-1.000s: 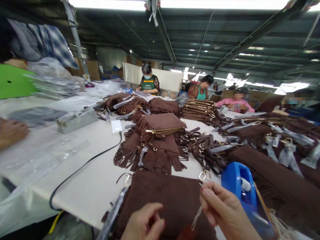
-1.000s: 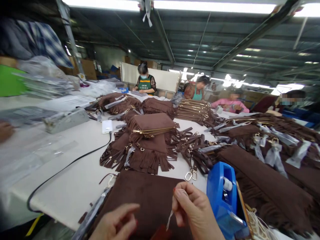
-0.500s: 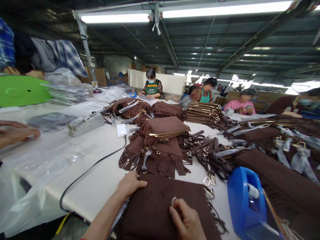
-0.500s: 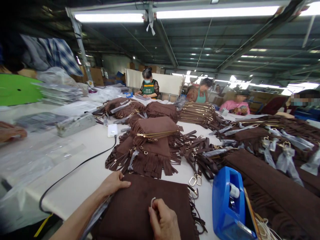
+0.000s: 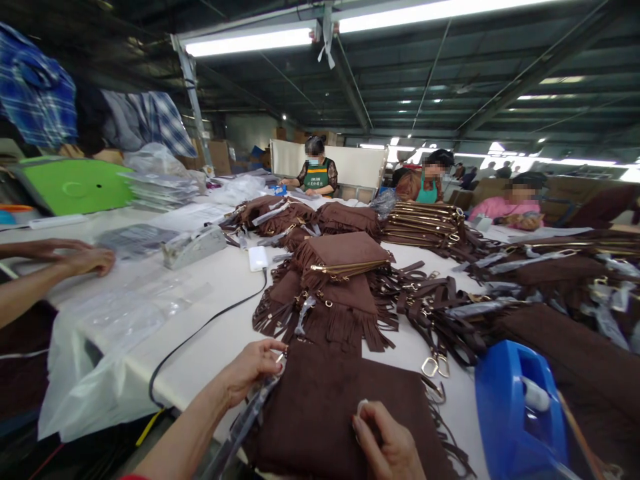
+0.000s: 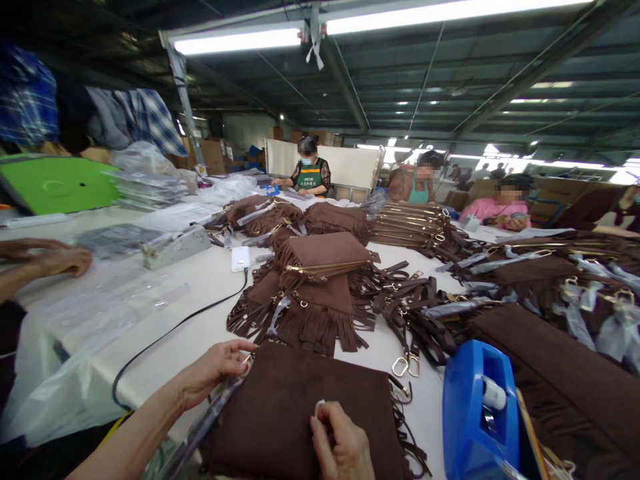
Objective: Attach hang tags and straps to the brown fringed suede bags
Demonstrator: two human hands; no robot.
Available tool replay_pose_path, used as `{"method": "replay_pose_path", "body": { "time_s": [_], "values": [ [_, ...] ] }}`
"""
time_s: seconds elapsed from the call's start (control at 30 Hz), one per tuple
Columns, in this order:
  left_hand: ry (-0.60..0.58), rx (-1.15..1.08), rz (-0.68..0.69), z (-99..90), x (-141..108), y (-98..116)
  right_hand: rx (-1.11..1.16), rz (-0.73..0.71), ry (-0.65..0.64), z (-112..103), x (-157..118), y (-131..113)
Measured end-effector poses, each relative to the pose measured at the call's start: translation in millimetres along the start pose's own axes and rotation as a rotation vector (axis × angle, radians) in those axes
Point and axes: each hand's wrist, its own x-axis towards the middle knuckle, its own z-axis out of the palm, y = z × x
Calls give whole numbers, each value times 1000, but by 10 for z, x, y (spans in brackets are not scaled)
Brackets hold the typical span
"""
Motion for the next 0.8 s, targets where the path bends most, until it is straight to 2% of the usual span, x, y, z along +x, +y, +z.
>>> {"method": "replay_pose_path", "body": {
  "time_s": [0.07, 0.17, 0.27, 0.37, 0.53, 0.8],
  "values": [
    [30, 16, -4, -28, 2, -17, 37, 63, -9, -17, 27, -32],
    [69, 86, -17, -59, 16, -38, 66, 166, -124, -48, 113, -157],
    [86, 160, -49, -81, 38, -58, 58, 162, -240, -38, 235, -358],
    [85, 171, -79, -94, 50, -71, 36, 132, -320, 64, 358, -548],
    [105, 188, -102, -86, 28, -60, 7, 94, -309, 377, 564, -701],
    [147, 205, -110, -89, -31, -100, -239, 49, -285, 730, 752, -727]
  ]
}}
